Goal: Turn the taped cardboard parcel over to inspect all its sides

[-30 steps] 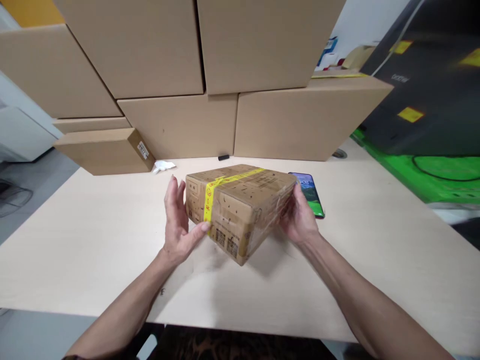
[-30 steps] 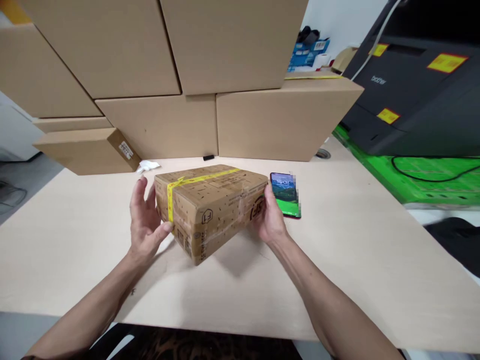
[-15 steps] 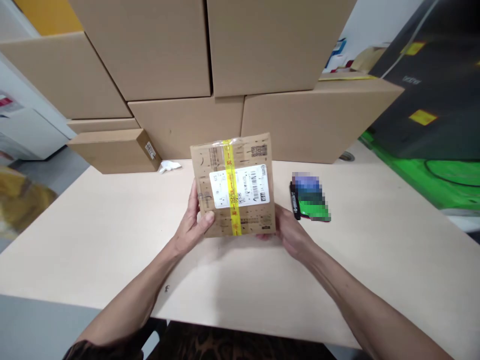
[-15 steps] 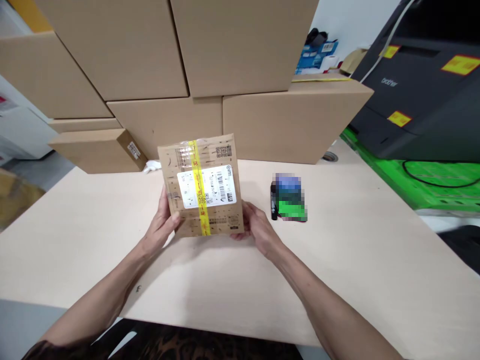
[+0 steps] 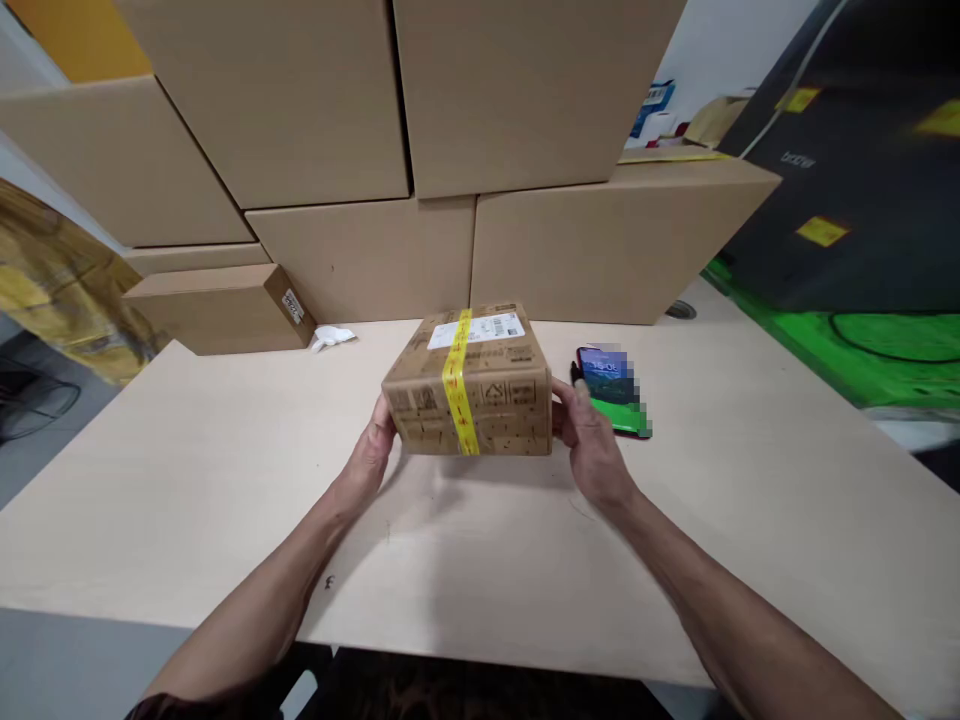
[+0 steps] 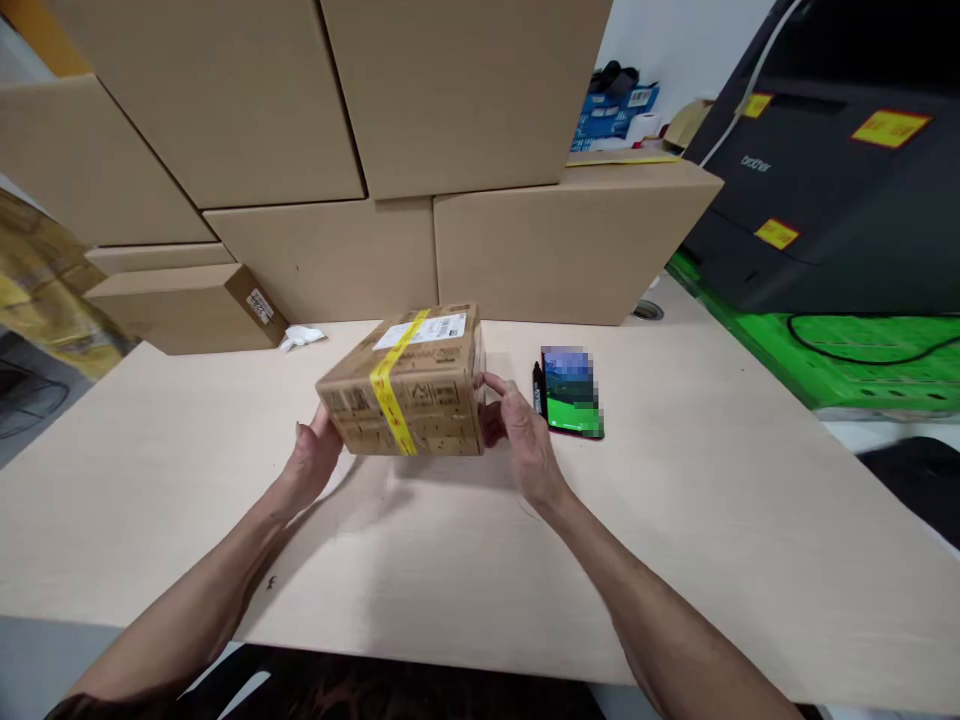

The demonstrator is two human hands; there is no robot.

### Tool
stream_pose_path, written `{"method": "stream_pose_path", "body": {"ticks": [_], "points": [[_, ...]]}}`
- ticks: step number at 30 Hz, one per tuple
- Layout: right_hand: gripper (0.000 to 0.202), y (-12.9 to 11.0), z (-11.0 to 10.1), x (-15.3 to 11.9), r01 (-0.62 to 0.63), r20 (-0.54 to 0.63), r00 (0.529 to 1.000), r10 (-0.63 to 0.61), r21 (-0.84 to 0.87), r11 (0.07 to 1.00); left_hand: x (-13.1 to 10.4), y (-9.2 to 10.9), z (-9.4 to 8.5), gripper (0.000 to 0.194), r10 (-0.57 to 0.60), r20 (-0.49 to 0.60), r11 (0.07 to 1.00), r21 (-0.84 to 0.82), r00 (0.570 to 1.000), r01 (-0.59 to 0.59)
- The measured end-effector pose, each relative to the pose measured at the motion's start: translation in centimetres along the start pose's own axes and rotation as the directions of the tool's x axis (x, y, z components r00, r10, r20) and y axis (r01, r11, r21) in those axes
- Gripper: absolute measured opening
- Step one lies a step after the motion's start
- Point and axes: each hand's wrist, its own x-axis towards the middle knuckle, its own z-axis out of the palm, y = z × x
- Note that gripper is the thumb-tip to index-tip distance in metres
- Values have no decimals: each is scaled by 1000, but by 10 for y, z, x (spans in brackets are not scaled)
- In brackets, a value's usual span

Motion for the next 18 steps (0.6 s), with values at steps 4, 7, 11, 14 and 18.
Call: {"method": "stream_pose_path", "body": {"ticks": [4,7,11,14,18], "points": [[65,-14,-8,-4,153,-123,981,-152,2,988,-3,8,-4,104,135,0,986,103,991,-135],[58,-20,-9,-10,271,-147,951,-271,-23,962,-7,10,-8,109,299,-15,934,209,954,-290],[50,-17,-6,-16,343,-146,931,-334,39,939,-11,12,-9,108,336,27,905,268,942,-330],[53,-18,-3,-13,238,-139,961,-238,-16,971,-11,11,-6,102,203,51,932,295,978,-209],[60,-24,0,-4,69,-185,978,-92,-128,989,-7,10,-1,103,31,-9,970,241,999,-28]]}}
